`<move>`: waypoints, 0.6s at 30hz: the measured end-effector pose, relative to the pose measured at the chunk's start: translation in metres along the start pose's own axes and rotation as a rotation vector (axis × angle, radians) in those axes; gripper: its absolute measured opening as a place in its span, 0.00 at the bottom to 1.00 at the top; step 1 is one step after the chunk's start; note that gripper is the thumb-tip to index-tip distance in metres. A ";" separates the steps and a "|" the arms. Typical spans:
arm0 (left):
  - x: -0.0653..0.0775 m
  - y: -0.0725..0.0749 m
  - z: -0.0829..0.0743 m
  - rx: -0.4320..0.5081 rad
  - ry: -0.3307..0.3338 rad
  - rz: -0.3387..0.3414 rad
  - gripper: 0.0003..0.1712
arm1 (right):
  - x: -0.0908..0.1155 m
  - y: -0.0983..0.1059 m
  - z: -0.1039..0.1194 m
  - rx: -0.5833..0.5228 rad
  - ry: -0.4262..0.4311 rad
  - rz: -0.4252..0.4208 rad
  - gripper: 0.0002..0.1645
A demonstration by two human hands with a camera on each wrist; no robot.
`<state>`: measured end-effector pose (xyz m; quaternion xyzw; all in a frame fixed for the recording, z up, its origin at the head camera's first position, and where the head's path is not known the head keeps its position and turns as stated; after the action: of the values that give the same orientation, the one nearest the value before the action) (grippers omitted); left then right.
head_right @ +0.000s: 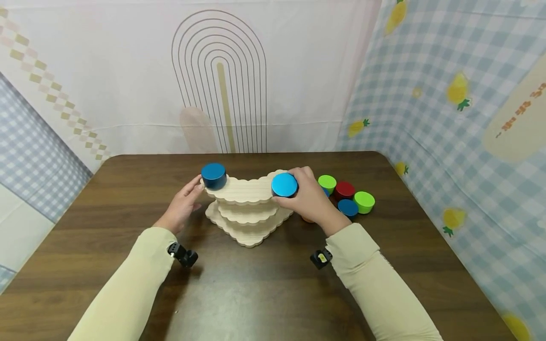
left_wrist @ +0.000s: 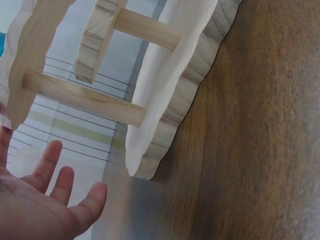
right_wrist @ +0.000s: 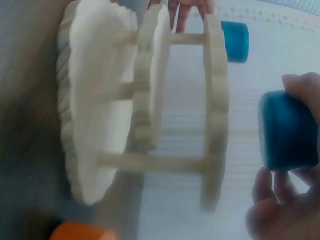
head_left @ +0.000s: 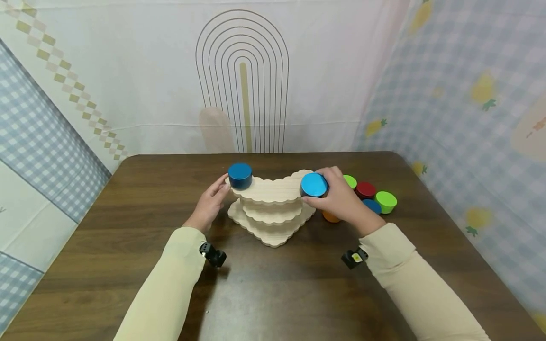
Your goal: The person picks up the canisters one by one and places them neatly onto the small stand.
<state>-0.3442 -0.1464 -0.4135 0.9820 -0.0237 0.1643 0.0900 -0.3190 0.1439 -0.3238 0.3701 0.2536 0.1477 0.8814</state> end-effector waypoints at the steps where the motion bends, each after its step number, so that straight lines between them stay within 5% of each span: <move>1: 0.000 0.000 0.000 0.000 -0.002 0.001 0.31 | -0.004 -0.002 0.003 -0.002 0.009 0.006 0.42; 18: 0.001 -0.001 0.000 -0.003 -0.012 0.001 0.31 | -0.045 -0.043 0.032 -0.041 0.042 0.079 0.38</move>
<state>-0.3436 -0.1457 -0.4135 0.9829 -0.0251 0.1582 0.0911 -0.3354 0.0760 -0.3206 0.3586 0.2543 0.1953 0.8767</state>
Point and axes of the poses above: each hand's wrist, its own x-axis away from the middle knuckle, its own y-axis out of the back of the hand, z = x × y, the point moved 10 cm from there along -x, towards the middle knuckle, and after that the axes turned 15 degrees about y, right-handed, at the moved point
